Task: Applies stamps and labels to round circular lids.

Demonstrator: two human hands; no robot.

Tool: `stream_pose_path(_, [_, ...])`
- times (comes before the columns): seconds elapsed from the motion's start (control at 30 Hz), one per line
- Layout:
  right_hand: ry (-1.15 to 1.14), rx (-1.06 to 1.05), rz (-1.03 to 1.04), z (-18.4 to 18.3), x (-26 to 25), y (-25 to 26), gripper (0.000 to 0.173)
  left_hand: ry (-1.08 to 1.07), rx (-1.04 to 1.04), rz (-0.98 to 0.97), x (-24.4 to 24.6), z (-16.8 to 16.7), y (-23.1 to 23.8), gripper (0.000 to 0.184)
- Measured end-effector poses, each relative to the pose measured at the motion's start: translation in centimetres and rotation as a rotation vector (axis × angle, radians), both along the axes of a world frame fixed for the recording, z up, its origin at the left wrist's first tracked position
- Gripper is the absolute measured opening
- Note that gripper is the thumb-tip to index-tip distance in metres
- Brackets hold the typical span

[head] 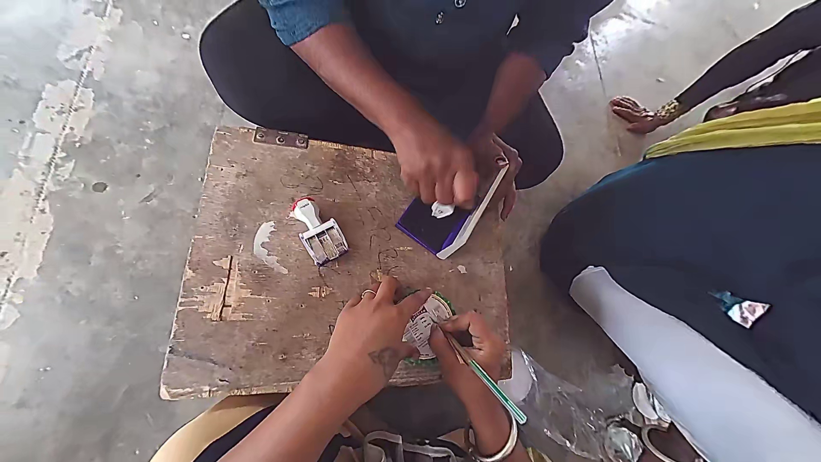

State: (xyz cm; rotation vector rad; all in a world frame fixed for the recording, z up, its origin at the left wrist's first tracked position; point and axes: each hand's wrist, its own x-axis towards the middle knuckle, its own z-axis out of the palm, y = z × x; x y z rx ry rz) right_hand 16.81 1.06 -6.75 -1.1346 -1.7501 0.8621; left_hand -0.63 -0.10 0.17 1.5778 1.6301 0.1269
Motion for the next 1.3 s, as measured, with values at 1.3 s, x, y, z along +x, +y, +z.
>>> stream_pose_path(1.3, [0.337, -0.016, -0.058, 0.4, 0.9, -0.4, 0.017, -0.19, 0.579, 0.748, -3.5, -2.0, 0.5, 0.012])
